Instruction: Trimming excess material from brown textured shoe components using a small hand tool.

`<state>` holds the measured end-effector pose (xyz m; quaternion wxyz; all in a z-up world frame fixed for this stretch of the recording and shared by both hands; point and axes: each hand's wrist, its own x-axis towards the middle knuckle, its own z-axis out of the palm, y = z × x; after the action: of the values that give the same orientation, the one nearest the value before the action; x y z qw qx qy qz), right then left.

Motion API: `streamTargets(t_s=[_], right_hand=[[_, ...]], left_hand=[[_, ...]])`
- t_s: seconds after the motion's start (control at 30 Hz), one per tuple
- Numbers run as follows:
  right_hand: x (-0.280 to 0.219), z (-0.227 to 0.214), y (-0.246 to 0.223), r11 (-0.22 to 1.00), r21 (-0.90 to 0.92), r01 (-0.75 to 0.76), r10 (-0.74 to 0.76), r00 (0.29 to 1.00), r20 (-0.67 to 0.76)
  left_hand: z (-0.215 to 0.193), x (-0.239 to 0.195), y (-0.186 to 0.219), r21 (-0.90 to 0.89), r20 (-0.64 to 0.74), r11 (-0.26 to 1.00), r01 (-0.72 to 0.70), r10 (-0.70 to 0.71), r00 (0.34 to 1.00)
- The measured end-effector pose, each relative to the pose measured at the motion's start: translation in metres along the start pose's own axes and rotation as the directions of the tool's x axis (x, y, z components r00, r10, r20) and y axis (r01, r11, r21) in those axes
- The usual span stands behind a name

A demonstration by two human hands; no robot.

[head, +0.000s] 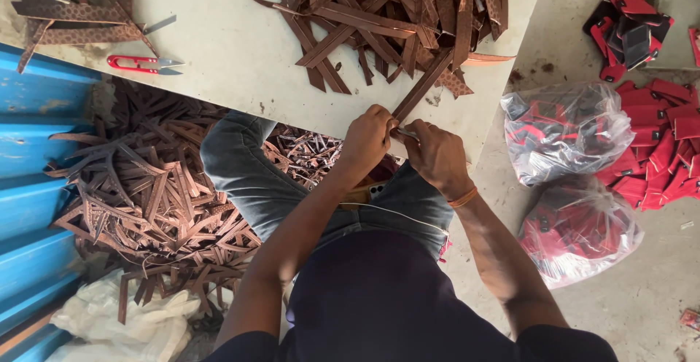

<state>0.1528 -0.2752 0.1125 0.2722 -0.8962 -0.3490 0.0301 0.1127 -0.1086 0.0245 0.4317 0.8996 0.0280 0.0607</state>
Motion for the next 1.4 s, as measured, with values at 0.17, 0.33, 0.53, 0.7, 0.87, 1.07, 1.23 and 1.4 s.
streamTargets(t_s=[0.17, 0.33, 0.53, 0.7, 0.87, 1.07, 1.23, 1.4], right_hand=[[0.005, -0.002, -0.002, 1.0, -0.026, 0.001, 0.001, 0.999, 0.048], [0.006, 0.014, 0.004, 0.998, -0.06, 0.006, -0.002, 0.998, 0.066], [0.005, 0.011, -0.001, 0.998, 0.052, -0.022, 0.021, 0.999, 0.025], [0.002, 0.008, 0.0, 0.99, 0.143, -0.017, 0.024, 0.998, -0.051], [0.004, 0.014, -0.002, 0.997, 0.063, -0.033, 0.035, 0.999, -0.03], [0.007, 0.025, 0.003, 0.997, -0.045, -0.055, 0.054, 0.998, -0.018], [0.007, 0.014, 0.005, 0.999, 0.042, -0.023, 0.023, 1.0, -0.017], [0.006, 0.005, 0.001, 0.997, 0.072, 0.04, -0.039, 0.999, -0.019]], left_hand=[[0.0, -0.002, 0.007, 0.058, -0.014, 0.998, -0.015, 0.015, 1.0], [0.022, -0.011, -0.004, 0.297, -0.01, 0.949, -0.103, 0.111, 0.994], [-0.003, -0.004, -0.01, -0.131, -0.061, 0.986, 0.104, -0.112, 0.992], [-0.005, -0.005, -0.007, -0.122, -0.063, 0.986, 0.114, -0.123, 0.99], [-0.006, -0.008, -0.006, -0.125, -0.085, 0.989, 0.073, -0.084, 0.993], [0.006, -0.022, -0.002, -0.076, -0.01, 0.993, 0.087, -0.088, 0.996], [-0.009, -0.016, 0.001, -0.237, -0.022, 0.931, 0.276, -0.289, 0.957], [-0.004, -0.019, -0.008, -0.302, -0.157, 0.947, 0.113, -0.166, 0.973]])
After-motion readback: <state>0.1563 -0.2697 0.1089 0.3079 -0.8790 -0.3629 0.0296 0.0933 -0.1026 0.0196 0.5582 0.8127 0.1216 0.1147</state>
